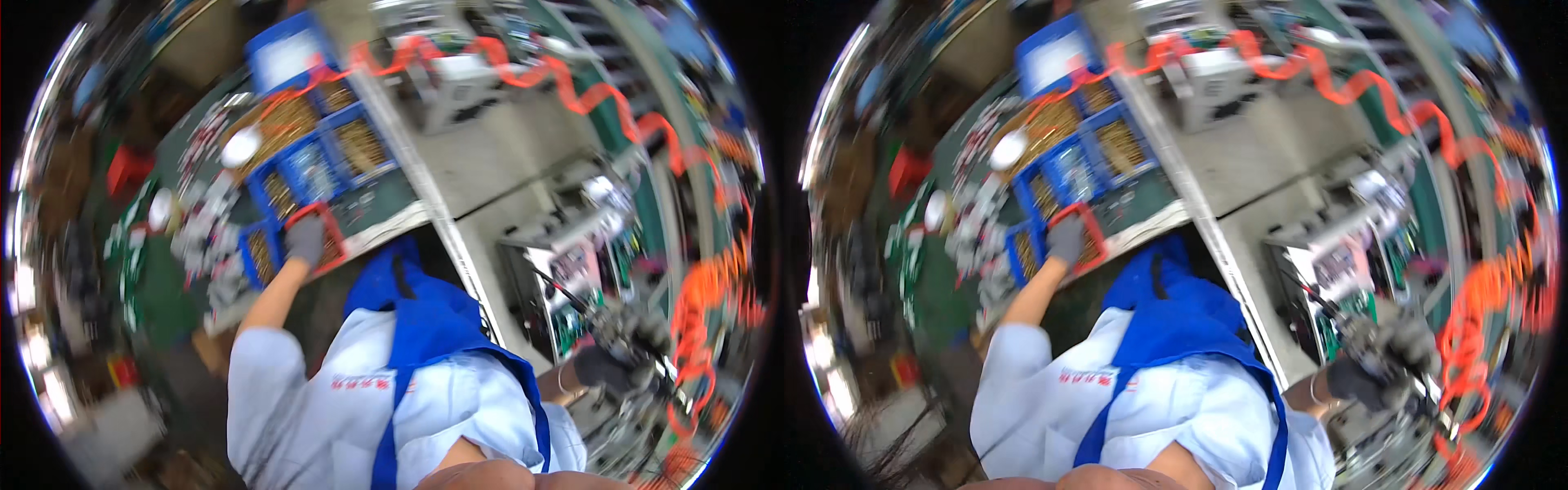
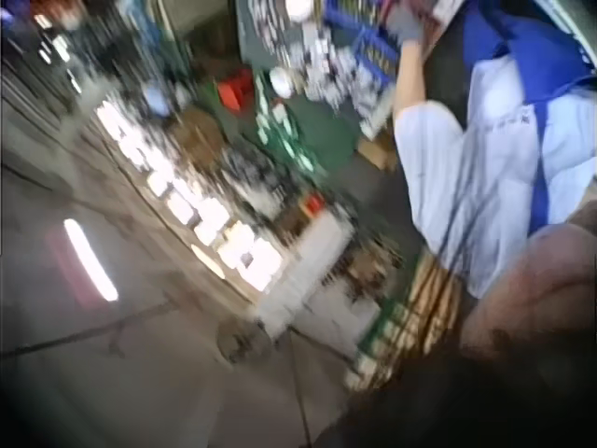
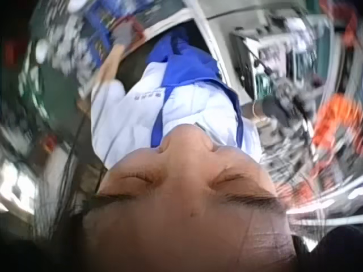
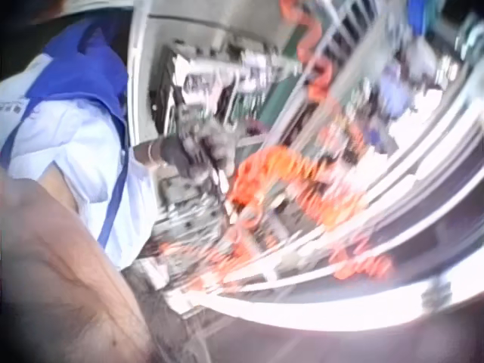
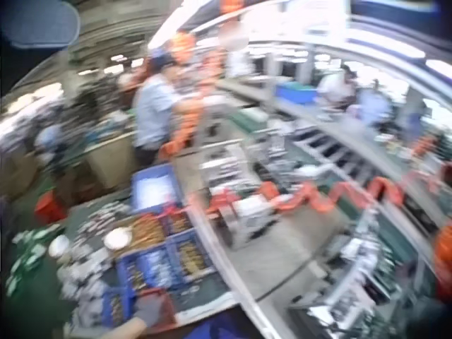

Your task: The person places a green circuit board into a metal housing and uses a pneumatic screwdriver to fasten it with screws. They then connect a white power adapter to the board and secure it with additional screws.

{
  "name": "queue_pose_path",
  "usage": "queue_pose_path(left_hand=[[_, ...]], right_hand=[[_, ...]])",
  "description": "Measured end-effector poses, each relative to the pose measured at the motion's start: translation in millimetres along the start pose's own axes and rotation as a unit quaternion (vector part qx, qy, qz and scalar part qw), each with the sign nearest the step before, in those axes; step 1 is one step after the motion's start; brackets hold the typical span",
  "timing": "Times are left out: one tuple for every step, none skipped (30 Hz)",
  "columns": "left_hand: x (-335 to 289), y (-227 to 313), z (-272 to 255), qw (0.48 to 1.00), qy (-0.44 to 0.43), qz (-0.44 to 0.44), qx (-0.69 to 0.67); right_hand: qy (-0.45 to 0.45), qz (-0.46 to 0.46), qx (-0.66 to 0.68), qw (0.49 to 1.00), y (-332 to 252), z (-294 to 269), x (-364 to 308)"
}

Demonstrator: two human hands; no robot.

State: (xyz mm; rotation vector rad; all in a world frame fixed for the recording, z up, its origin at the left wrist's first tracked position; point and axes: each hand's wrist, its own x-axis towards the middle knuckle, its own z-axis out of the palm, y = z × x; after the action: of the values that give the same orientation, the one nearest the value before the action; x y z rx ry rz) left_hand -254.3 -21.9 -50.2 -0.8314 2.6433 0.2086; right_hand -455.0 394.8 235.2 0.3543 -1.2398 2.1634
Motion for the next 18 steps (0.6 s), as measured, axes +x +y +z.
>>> queue_pose_path(left_hand=[[-0.4,-9.2,5.1,0.993,0.074,0.088,-0.03],[1.7,-8.4,1.3,0.997,0.027,0.068,-0.036],[-2.7,-14.0,5.9,0.995,0.055,0.072,-0.04],[-0.2,-27.4,13.4,0.991,0.066,0.113,0.003],[10.9,-27.0,11.5,0.995,0.024,0.092,0.028],[12.1,-29.6,12.3,0.993,0.05,0.107,-0.026],[10.7,-36.0,10.5,0.988,0.069,0.111,-0.078],[8.6,-45.4,12.0,0.986,0.072,0.115,-0.102],[8.6,-53.8,15.8,0.982,0.077,0.113,-0.128],[11.7,-56.2,14.1,0.978,0.084,0.113,-0.154],[9.6,-45.6,0.8,0.957,0.025,0.056,-0.284],[3.3,-36.2,-13.1,0.913,-0.036,-0.005,-0.407],[-8.5,-31.3,-21.8,0.846,-0.094,-0.073,-0.52],[-15.5,-35.6,-16.7,0.747,-0.119,-0.065,-0.65],[-25.3,-43.0,-11.3,0.629,-0.143,-0.052,-0.763],[-33.3,-43.0,-9.7,0.491,-0.163,-0.038,-0.855],[-40.7,-41.1,-6.7,0.468,-0.141,-0.06,-0.87],[-49.0,-29.6,-5.4,0.443,-0.12,-0.08,-0.885]], right_hand=[[-0.06,0.019,0.041,0.997,-5.0,-4.7,0.4],[-0.091,0.02,0.062,0.994,-13.3,-8.1,0.6],[-0.126,0.026,0.09,0.988,-19.3,-12.6,1.8],[-0.123,0.009,0.097,0.988,-30.8,-18.3,3.9],[-0.108,-0.005,0.052,0.993,-25.1,-28.3,13.6],[-0.101,-0.024,0.023,0.994,-32.8,-42.1,15.9],[-0.083,-0.045,0.017,0.995,-39.9,-47.0,19.0],[-0.08,-0.054,0.027,0.995,-47.7,-52.1,20.8],[-0.061,-0.06,0.018,0.996,-55.6,-59.9,21.0],[-0.04,-0.068,0.011,0.997,-63.5,-69.0,20.2],[-0.042,-0.071,0.002,0.997,-65.0,-78.3,22.2],[-0.045,-0.074,-0.007,0.996,-66.1,-87.0,25.5],[-0.051,-0.072,-0.011,0.996,-66.9,-94.4,28.5],[-0.049,-0.072,-0.012,0.996,-66.5,-101.6,31.8],[-0.048,-0.075,-0.013,0.996,-71.3,-106.6,36.0],[-0.048,-0.078,-0.014,0.996,-73.3,-112.7,40.8],[-0.024,-0.087,-0.02,0.996,-76.0,-118.1,46.1],[-0.03,-0.088,-0.014,0.996,-76.6,-122.5,50.6]])
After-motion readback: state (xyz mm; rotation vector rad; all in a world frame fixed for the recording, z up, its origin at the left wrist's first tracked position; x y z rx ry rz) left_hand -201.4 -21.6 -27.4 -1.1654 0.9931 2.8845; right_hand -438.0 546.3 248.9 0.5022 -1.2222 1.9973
